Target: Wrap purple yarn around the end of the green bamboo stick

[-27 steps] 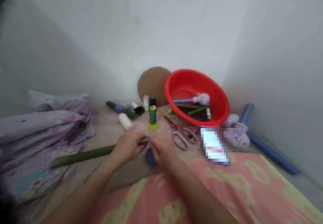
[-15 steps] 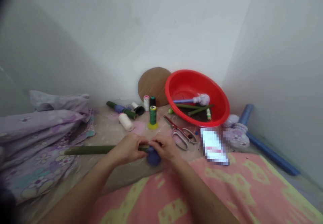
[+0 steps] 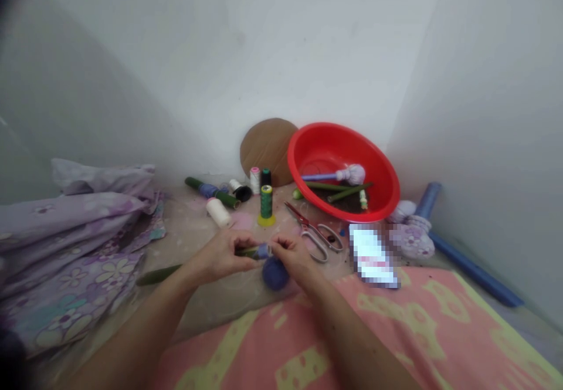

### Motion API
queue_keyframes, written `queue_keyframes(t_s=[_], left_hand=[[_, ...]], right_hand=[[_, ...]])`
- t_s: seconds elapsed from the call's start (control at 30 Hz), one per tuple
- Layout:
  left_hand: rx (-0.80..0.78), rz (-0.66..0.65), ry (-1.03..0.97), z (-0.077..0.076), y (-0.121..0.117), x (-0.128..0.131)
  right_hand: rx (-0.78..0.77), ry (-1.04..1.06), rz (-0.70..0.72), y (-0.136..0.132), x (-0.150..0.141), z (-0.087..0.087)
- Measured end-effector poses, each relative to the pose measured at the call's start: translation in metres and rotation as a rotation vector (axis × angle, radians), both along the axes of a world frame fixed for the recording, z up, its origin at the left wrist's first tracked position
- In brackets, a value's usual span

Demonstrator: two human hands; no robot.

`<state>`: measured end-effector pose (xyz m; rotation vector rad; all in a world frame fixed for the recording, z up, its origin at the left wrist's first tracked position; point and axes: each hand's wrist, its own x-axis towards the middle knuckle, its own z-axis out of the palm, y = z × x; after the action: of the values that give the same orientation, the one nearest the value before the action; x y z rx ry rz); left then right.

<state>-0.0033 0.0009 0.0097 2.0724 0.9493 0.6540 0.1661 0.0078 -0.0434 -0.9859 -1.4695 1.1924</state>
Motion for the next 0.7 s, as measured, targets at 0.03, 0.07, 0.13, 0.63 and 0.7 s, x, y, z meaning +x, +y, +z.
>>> queue_keyframes(t_s=[0.03, 0.07, 0.13, 0.63, 0.7], left_hand=[[-0.026, 0.002, -0.036, -0.001, 0.001, 0.000], [-0.043, 0.004, -0.068, -0.002, 0.001, 0.001], [-0.043, 0.013, -0.106, -0.002, 0.002, 0.001], [0.157, 0.082, -0.110, 0.008, -0.001, 0.002], [0.222, 0.094, -0.080, 0.010, -0.002, 0.002]], right_hand=[[0.001, 0.011, 0.003, 0.000, 0.000, -0.001], [0.004, 0.016, 0.004, 0.000, 0.000, -0.001], [0.009, 0.015, 0.007, 0.000, -0.001, 0.000], [0.105, -0.058, -0.019, -0.001, -0.002, 0.004], [0.156, -0.086, -0.027, -0.001, -0.003, 0.004]])
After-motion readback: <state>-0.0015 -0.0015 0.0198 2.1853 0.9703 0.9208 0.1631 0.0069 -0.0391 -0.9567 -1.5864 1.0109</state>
